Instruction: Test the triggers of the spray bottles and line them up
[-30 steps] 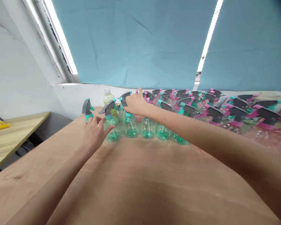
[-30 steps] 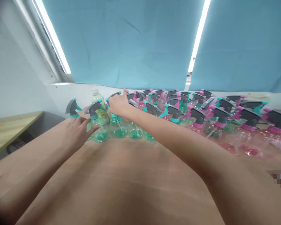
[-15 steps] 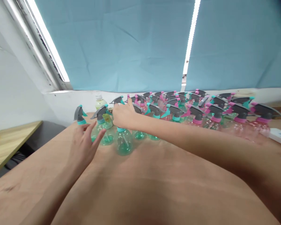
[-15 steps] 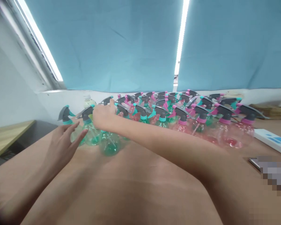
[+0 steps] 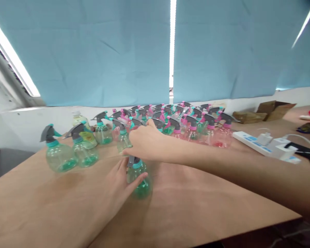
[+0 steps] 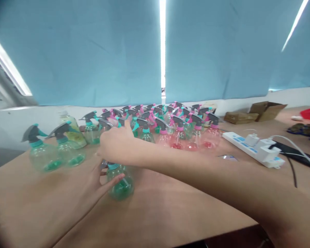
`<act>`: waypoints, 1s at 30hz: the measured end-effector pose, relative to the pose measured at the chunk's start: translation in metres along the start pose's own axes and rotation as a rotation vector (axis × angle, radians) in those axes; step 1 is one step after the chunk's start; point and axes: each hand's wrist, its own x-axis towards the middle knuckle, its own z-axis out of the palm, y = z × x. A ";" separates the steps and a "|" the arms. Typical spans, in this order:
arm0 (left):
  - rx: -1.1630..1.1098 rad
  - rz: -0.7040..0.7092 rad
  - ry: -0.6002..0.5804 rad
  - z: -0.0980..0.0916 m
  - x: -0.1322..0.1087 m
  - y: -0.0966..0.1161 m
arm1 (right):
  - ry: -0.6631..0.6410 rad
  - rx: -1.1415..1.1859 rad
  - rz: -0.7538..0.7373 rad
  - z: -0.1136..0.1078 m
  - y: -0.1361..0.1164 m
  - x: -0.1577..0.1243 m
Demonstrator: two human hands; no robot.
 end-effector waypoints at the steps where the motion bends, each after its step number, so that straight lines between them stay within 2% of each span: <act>1: 0.002 0.012 -0.030 0.005 0.002 0.005 | 0.015 0.050 0.024 0.000 0.011 -0.013; 5: -0.028 0.053 -0.174 0.028 0.010 0.028 | 0.101 0.244 0.115 0.011 0.056 -0.074; 8: -0.070 0.067 -0.232 0.043 0.017 0.052 | 0.121 0.247 0.228 0.035 0.090 -0.121; 11: -0.085 0.098 -0.248 0.057 0.023 0.077 | -0.004 0.279 0.375 0.064 0.121 -0.160; 13: -0.109 0.119 -0.271 0.064 0.026 0.091 | -0.082 0.434 0.453 0.083 0.135 -0.178; 14: -0.121 0.127 -0.286 0.068 0.027 0.096 | -0.078 0.508 0.464 0.091 0.139 -0.183; 17: -0.151 0.182 -0.321 0.074 0.029 0.108 | 0.023 0.660 0.440 0.111 0.140 -0.188; 22: -0.224 0.236 -0.349 0.074 0.039 0.118 | 0.214 0.801 0.365 0.132 0.126 -0.177; 26: -0.375 0.216 -0.334 0.073 0.055 0.124 | 0.263 0.861 0.314 0.139 0.124 -0.168; 30: -0.553 0.186 -0.390 0.077 0.071 0.128 | 0.248 0.912 0.300 0.142 0.129 -0.160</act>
